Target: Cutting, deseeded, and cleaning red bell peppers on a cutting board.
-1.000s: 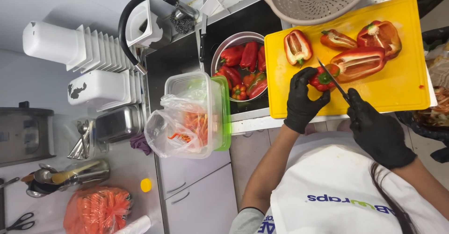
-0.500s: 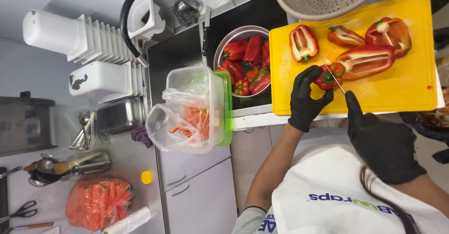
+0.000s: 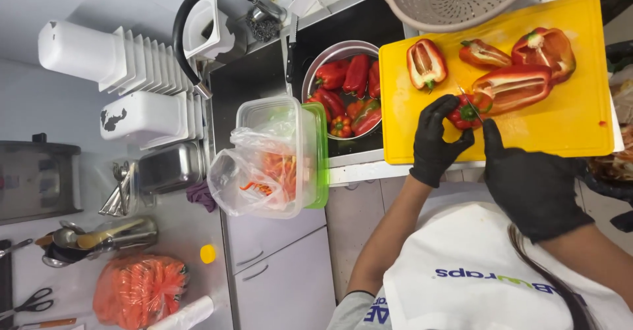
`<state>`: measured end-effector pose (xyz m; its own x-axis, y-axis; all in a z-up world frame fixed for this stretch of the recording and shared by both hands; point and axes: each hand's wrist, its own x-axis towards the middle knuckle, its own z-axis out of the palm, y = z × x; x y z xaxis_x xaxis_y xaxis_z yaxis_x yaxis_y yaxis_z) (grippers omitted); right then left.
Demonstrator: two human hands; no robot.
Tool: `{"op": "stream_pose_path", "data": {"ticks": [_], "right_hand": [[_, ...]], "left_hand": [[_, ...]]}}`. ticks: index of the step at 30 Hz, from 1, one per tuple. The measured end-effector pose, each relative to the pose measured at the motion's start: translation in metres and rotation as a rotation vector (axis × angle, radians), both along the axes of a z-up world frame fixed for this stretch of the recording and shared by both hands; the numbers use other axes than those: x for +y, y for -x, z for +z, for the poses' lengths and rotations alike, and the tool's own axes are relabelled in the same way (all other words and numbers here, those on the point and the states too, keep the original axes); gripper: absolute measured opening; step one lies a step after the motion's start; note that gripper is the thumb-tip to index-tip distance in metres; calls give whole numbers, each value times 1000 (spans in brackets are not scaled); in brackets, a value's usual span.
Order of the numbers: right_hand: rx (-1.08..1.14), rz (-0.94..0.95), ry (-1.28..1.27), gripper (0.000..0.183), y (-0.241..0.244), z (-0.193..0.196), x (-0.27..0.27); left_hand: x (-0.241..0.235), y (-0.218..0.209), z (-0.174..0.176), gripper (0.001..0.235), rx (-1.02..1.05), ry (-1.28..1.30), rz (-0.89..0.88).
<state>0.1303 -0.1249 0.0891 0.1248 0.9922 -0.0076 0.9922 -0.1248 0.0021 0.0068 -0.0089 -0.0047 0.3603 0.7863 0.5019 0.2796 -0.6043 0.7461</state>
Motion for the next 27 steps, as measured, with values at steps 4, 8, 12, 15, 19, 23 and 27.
{"op": "stream_pose_path", "data": {"ticks": [4, 8, 12, 15, 19, 23, 27], "right_hand": [[-45, 26, 10, 78, 7, -14, 11], [146, 56, 53, 93, -3, -3, 5], [84, 7, 64, 89, -7, -17, 18], [191, 24, 40, 90, -11, -4, 9], [119, -10, 63, 76, -8, -45, 21], [162, 26, 10, 65, -4, -14, 11], [94, -15, 65, 45, -1, -61, 13]], "left_hand": [[4, 5, -3, 68, -4, 11, 45], [4, 4, -5, 66, -58, 40, 26], [6, 0, -4, 68, -8, -13, 6], [3, 1, -4, 67, -21, 18, -1], [6, 3, -8, 67, -59, -13, 2], [14, 3, -10, 64, -66, 28, -3], [9, 2, -7, 63, -112, 60, 3]]}}
